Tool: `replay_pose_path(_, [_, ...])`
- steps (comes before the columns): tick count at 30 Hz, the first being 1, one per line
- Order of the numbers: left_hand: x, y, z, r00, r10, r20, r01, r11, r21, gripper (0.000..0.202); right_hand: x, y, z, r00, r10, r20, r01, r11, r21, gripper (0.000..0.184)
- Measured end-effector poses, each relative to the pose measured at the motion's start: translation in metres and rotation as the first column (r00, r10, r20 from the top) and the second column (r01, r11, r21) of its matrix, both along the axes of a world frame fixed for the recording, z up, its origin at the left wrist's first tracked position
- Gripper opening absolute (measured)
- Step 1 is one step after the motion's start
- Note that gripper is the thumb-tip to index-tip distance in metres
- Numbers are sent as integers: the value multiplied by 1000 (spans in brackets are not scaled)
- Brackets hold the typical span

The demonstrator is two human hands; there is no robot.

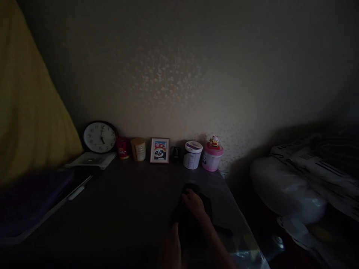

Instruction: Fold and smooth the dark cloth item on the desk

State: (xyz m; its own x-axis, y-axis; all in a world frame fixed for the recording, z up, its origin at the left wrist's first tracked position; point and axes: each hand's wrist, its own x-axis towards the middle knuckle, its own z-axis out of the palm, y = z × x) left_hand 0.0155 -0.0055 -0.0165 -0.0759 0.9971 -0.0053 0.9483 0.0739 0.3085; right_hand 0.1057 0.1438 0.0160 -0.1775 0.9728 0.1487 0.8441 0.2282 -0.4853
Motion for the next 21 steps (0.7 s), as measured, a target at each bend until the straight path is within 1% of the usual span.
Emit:
replay_pose_path(2, [-3, -1, 14, 999, -28, 26, 29, 1000, -6, 63, -1, -3, 2, 1000, 16, 26, -16, 1000, -4, 28])
replay_pose_path(3, [-4, 0, 20, 999, -50, 18, 50, 999, -4, 69, -2, -4, 4, 999, 31, 33, -30, 1000, -8, 27])
replay_pose_path(5, [-4, 2, 28, 998, -66, -2, 66, 998, -23, 78, -3, -8, 7, 997, 66, 31, -66, 998, -9, 24])
replay_pose_path(6, [-4, 4, 29, 998, -63, -7, 63, 997, -40, 80, -3, -10, 8, 996, 84, 24, -84, 996, -7, 24])
replay_pose_path(8, [-2, 8, 26, 999, -54, -1, 53, 996, -75, 79, -2, -16, 10, 991, 133, -2, -133, 991, 4, 23])
replay_pose_path(10, [1, 11, 20, 999, -48, 22, 50, 994, -102, 80, 1, -25, 11, 976, 213, -44, -211, 977, 42, 24])
replay_pose_path(12, [2, 13, 13, 998, -52, 48, 57, 992, -115, 82, 6, -38, 11, 948, 302, -103, -290, 949, 121, 24])
replay_pose_path(14, [3, 14, 9, 996, -60, 67, 69, 989, -128, 82, 14, -51, 10, 915, 368, -165, -332, 919, 211, 24])
replay_pose_path(16, [3, 15, 8, 995, -64, 72, 74, 985, -156, 81, 23, -61, 7, 885, 418, -204, -357, 891, 280, 24])
replay_pose_path(18, [3, 16, 9, 994, -57, 90, 74, 977, -202, 82, 29, -64, 2, 869, 458, -189, -387, 865, 318, 23])
replay_pose_path(21, [3, 16, 15, 990, -65, 123, 94, 966, -242, 83, 32, -53, -5, 875, 472, -107, -415, 845, 336, 23])
